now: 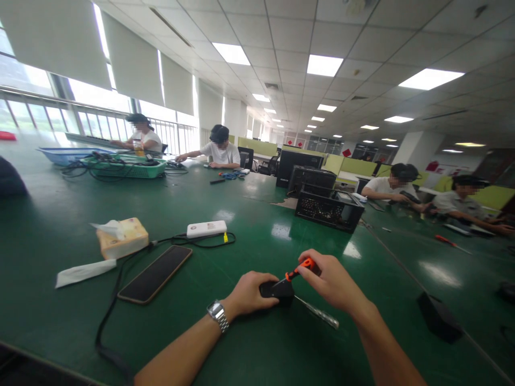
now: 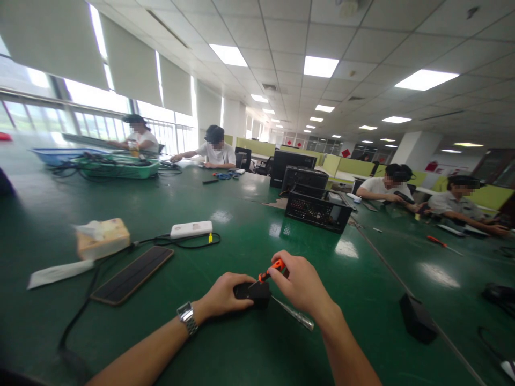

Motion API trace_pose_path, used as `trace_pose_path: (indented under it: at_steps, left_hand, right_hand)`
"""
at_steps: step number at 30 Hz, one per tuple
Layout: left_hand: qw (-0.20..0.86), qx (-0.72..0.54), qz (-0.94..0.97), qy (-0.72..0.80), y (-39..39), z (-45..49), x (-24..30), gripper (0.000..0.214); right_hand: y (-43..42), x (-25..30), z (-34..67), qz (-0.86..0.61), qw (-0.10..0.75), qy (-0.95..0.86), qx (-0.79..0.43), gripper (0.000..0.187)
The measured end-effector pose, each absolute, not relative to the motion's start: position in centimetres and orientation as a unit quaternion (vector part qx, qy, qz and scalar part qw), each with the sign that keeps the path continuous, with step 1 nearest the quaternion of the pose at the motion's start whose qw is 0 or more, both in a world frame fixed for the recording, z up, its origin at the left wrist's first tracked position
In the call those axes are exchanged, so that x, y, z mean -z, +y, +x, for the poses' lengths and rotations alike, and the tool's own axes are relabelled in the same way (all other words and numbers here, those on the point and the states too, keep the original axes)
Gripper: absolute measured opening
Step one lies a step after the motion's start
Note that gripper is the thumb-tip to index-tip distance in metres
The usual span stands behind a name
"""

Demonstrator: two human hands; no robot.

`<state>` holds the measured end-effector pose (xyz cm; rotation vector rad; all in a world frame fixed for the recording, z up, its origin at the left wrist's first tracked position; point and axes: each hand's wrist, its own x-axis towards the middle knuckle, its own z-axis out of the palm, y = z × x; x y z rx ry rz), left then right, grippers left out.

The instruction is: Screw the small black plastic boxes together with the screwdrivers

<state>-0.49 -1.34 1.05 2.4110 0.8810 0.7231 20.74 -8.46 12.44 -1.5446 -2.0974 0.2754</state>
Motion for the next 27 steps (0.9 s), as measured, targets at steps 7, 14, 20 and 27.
trace_pose_path:
  at_steps: [7,14,20,27]
  left_hand:
    - [0.237,-0.274,0.875,0.320,-1.2,-0.4,-0.7,0.038]
    - [0.233,-0.272,0.876,0.323,-1.2,-0.5,-0.8,0.037]
    - [0.236,-0.270,0.876,0.322,-1.3,-0.4,-0.9,0.036]
    - [0.233,-0.273,0.876,0.323,-1.4,-0.4,-0.9,0.039]
  right_hand:
    - [-9.0,-13.1,20.7,-0.577,0.243,-0.774,-0.096,0.019]
    - [-8.7,-13.0,21.3,-0.587,0.236,-0.769,-0.089,0.019]
    - [-8.8,-13.1,21.0,-0.581,0.238,-0.775,-0.078,0.021]
    - [-8.7,-11.7,20.0,-0.622,0.247,-0.742,0.018,0.047]
